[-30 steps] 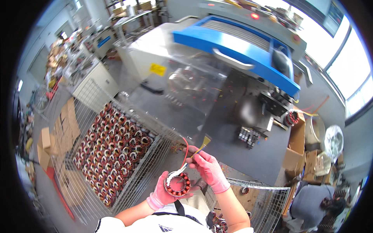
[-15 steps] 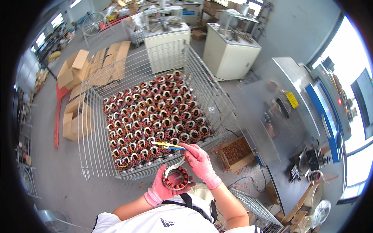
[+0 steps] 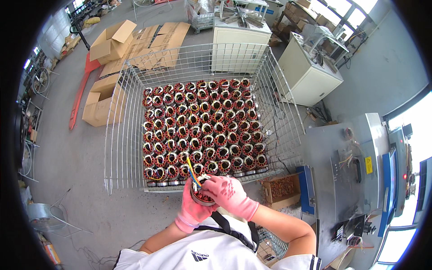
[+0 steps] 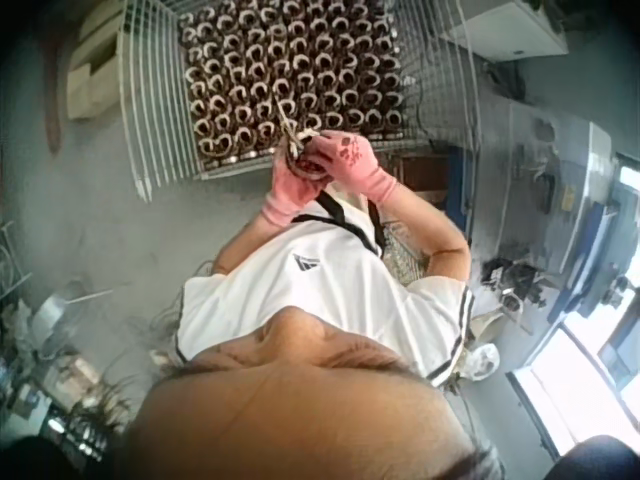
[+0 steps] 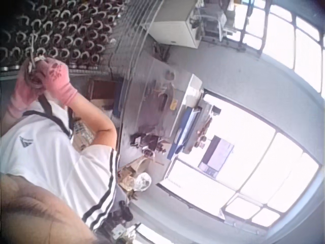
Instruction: The person picks up motor stators from a large wire bin and places them onto a machinery workstation. They route the colored wires into a terminal block on the machine for assembly, repeating the process with multiple units.
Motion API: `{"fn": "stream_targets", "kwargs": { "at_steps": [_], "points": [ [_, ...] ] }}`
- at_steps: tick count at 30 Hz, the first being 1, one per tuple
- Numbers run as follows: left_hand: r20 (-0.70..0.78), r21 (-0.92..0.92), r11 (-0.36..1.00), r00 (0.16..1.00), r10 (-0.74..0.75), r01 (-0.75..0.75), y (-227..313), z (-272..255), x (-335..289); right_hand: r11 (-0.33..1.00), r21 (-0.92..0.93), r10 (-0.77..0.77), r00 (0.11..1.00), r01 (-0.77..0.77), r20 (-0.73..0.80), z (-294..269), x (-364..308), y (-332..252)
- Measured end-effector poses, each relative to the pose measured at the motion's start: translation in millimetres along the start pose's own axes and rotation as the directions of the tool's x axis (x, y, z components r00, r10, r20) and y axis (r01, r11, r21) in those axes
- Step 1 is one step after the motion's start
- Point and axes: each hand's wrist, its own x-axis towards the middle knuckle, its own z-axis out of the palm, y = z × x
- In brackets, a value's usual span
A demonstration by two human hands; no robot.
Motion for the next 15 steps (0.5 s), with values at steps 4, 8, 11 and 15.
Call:
{"fn": "stream_targets", "kwargs": {
  "at_steps": [4,8,11,15],
  "points": [
    [0.107,-0.008,0.999,0.993,0.041,-0.04,17.8,0.7,39.3,0.855,0.453,0.02,0.888,-0.253,0.459,-24.6,36.1,49.0],
    [0.038,0.217,0.944,0.968,0.247,-0.25,26.1,-1.2,91.8,0.915,0.347,-0.321,0.89,0.204,0.324,-6.7,65.3,115.8],
    [0.032,0.351,0.907,0.971,0.235,-0.231,65.6,-6.0,130.2,0.817,0.47,-0.124,0.694,-0.334,0.709,-23.7,118.2,152.6],
    [0.154,0.988,-0.119,0.542,0.826,-0.099,194.8,-43.1,149.4,0.892,0.431,-0.048,0.918,-0.138,0.394,32.5,162.6,260.5]
  ]
}}
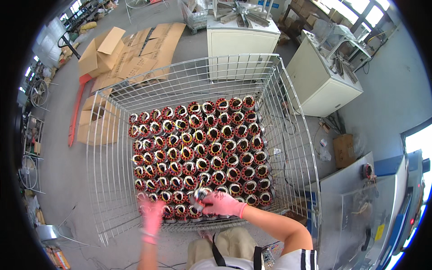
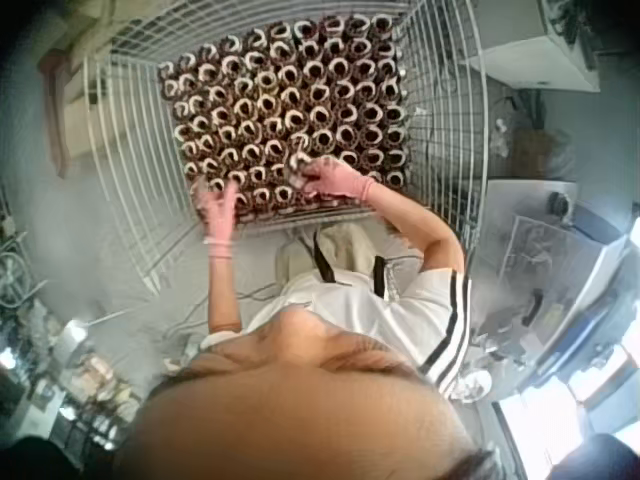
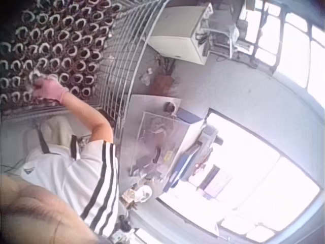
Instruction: The person picks up motor stators from a large wire bin and places them onto a machinery workstation. They route the colored wires into a terminal block on the machine for assembly, repeating the process with multiple units.
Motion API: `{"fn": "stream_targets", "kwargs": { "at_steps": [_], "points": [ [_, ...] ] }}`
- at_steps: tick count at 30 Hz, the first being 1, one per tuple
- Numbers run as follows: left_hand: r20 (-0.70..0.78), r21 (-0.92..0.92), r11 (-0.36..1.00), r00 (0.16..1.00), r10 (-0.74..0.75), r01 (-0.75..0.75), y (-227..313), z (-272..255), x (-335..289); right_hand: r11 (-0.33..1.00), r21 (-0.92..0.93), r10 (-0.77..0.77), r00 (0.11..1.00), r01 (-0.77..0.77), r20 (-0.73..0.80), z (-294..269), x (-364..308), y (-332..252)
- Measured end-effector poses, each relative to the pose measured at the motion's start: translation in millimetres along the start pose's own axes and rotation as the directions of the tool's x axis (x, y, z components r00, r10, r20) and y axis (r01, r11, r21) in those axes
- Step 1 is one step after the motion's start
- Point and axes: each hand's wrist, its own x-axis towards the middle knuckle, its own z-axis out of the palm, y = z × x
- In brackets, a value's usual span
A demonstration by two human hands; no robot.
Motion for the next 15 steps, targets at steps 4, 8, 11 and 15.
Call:
{"fn": "stream_targets", "kwargs": {
  "at_steps": [4,8,11,15],
  "points": [
    [-0.462,0.845,0.479,0.775,0.432,0.237,-47.9,-183.5,105.2,0.941,-0.227,0.16,0.921,-0.251,-0.354,-32.3,70.0,127.0],
    [-0.608,0.651,0.558,0.794,-0.021,0.514,-153.6,-330.7,122.4,0.909,-0.229,0.159,0.797,-0.348,-0.582,-63.2,170.3,213.2],
    [-0.57,0.563,0.658,0.812,-0.128,0.5,-152.2,-328.5,151.7,0.876,-0.245,0.158,0.726,-0.416,-0.669,-89.1,218.6,275.6],
    [-0.528,0.549,0.71,0.842,-0.114,0.441,-165.7,-349.5,140.6,0.817,-0.414,-0.004,0.713,-0.401,-0.701,-110.0,276.5,309.9]
  ]
}}
